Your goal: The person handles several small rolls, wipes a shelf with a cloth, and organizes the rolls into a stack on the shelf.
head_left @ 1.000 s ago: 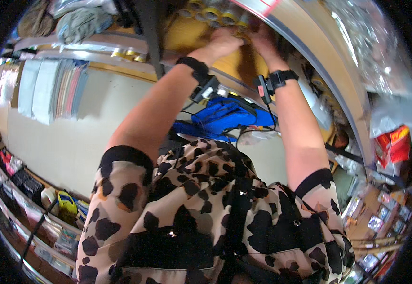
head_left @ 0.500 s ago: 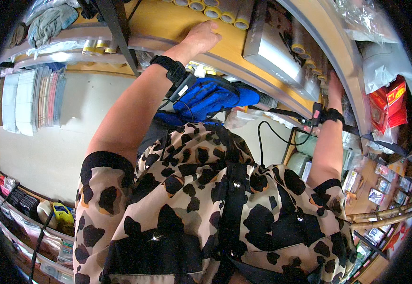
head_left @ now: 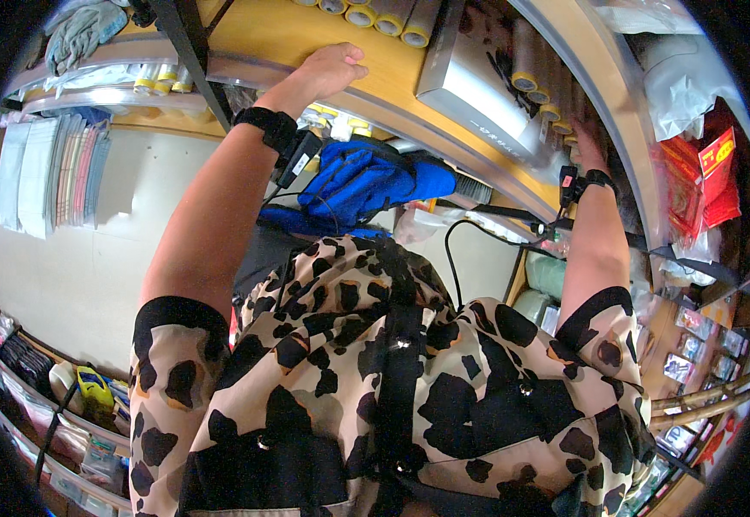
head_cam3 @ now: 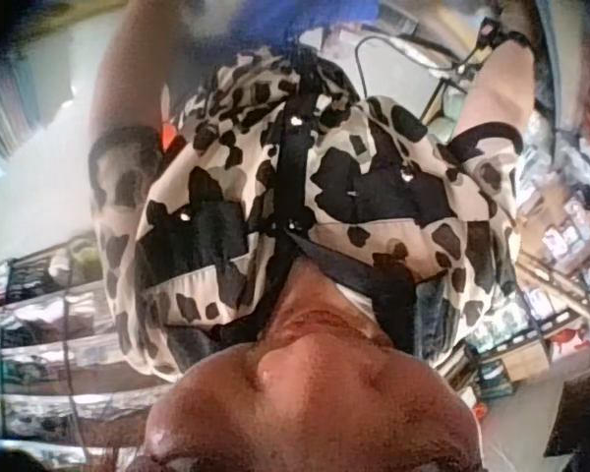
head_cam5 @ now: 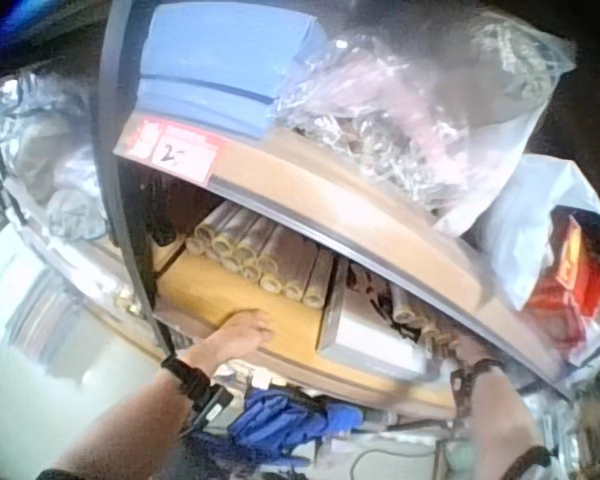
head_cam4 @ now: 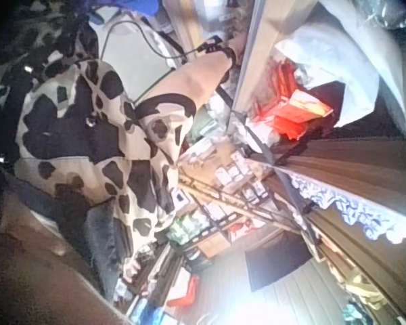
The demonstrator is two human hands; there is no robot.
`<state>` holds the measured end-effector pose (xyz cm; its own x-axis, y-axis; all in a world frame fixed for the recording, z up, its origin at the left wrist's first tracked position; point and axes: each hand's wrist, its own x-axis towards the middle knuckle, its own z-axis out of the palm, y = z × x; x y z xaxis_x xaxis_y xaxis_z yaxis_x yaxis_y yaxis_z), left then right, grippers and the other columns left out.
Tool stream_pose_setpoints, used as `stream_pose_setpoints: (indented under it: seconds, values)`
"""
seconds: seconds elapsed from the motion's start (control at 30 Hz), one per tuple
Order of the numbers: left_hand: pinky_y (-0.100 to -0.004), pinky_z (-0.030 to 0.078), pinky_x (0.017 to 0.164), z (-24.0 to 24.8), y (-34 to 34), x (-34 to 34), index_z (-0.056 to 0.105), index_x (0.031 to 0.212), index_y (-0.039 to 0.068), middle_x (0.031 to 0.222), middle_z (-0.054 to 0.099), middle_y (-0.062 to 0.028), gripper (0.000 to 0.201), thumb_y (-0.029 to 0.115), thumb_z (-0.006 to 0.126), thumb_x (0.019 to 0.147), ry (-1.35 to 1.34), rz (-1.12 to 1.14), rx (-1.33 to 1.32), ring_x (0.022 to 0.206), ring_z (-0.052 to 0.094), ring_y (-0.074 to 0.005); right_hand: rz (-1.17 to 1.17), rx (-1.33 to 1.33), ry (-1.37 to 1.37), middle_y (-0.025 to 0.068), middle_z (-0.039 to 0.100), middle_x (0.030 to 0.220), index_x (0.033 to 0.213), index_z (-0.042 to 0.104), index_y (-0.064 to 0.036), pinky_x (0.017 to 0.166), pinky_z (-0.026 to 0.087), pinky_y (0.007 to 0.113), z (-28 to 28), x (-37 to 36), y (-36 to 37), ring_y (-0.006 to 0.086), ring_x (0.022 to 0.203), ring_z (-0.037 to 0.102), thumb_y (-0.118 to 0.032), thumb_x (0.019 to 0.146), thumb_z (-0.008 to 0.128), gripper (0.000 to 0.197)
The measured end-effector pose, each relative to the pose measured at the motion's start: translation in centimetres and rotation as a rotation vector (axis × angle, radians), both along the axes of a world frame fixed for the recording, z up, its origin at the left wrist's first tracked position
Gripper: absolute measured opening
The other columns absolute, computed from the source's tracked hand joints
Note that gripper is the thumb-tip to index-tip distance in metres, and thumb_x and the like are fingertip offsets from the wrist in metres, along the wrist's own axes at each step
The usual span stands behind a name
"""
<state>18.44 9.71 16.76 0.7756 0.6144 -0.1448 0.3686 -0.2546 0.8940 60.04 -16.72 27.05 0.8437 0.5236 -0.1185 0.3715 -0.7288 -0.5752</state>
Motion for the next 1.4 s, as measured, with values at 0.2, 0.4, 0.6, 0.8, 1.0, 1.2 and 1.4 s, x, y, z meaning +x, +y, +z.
stream_pose_setpoints:
  seconds: [0.2, 0.4, 0.6, 0.8, 1.0, 1.2, 1.4]
  values:
    - [-0.0291, 0.042, 0.083, 0.0, -0.3, -0.6, 0.050, 0.110, 0.001, 0.106, 0.056, -0.0132, 0.042, 0.026, 0.057, 0.077, -0.024, 0.029, -0.013, 0.095, 0.054, -0.0222, 0.368, -0.375, -0.502, 0.0117, 0.035, 0.130, 0.127, 0.036, -0.0086, 0.097, 0.028, 0.035, 1.4, -1.9, 2.0, 0.0256, 0.119, 0.032, -0.031, 0.066, 0.063, 0.070]
    - [-0.0274, 0.042, 0.080, -0.8, -0.2, 1.1, 0.053, 0.105, 0.000, 0.097, 0.058, -0.0109, 0.033, 0.019, 0.057, 0.078, -0.065, -0.034, 0.036, 0.090, 0.054, -0.0169, 0.000, -0.203, 0.153, 0.0035, 0.037, 0.128, 0.131, 0.029, -0.0171, 0.094, 0.027, 0.039, -0.3, 3.0, -2.3, 0.0188, 0.116, 0.035, -0.044, 0.073, 0.057, 0.070]
    - [-0.0276, 0.044, 0.074, -0.5, -0.9, 1.0, 0.054, 0.103, 0.001, 0.094, 0.058, -0.0092, 0.031, 0.017, 0.059, 0.077, -0.124, -0.003, 0.030, 0.084, 0.053, -0.0149, 0.112, -0.295, 0.137, 0.0016, 0.037, 0.128, 0.129, 0.032, -0.0180, 0.090, 0.032, 0.038, -0.8, 5.2, -3.4, 0.0179, 0.117, 0.034, -0.042, 0.071, 0.059, 0.068]
    - [-0.0288, 0.044, 0.077, -0.8, -0.7, -0.2, 0.053, 0.104, 0.001, 0.096, 0.058, -0.0104, 0.032, 0.017, 0.058, 0.077, -0.080, 0.051, 0.034, 0.088, 0.053, -0.0171, 0.061, -0.287, 0.055, 0.0037, 0.029, 0.132, 0.134, 0.018, -0.0241, 0.080, 0.039, 0.036, 1.5, -3.0, 1.1, 0.0219, 0.114, 0.036, -0.039, 0.068, 0.062, 0.081]
    - [-0.0296, 0.043, 0.080, -1.1, -0.2, -0.1, 0.053, 0.103, 0.001, 0.097, 0.058, -0.0101, 0.030, 0.017, 0.056, 0.079, -0.098, -0.034, 0.150, 0.090, 0.054, -0.0185, -0.019, -0.043, 0.226, 0.0051, 0.038, 0.121, 0.126, 0.033, -0.0195, 0.071, 0.043, 0.031, -0.2, 0.2, -2.4, 0.0195, 0.103, 0.041, -0.038, 0.072, 0.060, 0.063]
    - [-0.0277, 0.044, 0.076, 0.3, -0.4, 0.2, 0.053, 0.103, 0.001, 0.096, 0.057, -0.0091, 0.030, 0.020, 0.055, 0.080, -0.134, 0.002, 0.049, 0.089, 0.054, -0.0161, -0.032, 0.429, 0.285, 0.0046, 0.051, 0.100, 0.108, 0.049, -0.0095, 0.065, 0.046, 0.030, 0.3, -0.7, -6.4, 0.0179, 0.088, 0.050, -0.024, 0.083, 0.053, 0.030]
    - [-0.0302, 0.047, 0.073, 7.1, -4.4, 3.7, 0.038, 0.122, 0.006, 0.108, 0.051, -0.0107, 0.049, 0.028, 0.055, 0.082, -0.336, -0.093, -0.446, 0.089, 0.054, -0.0182, 0.366, 0.562, 0.681, 0.0101, 0.053, 0.104, 0.107, 0.051, -0.0014, 0.074, 0.047, 0.037, 3.2, -13.4, 1.1, 0.0207, 0.095, 0.051, -0.024, 0.079, 0.056, 0.036]
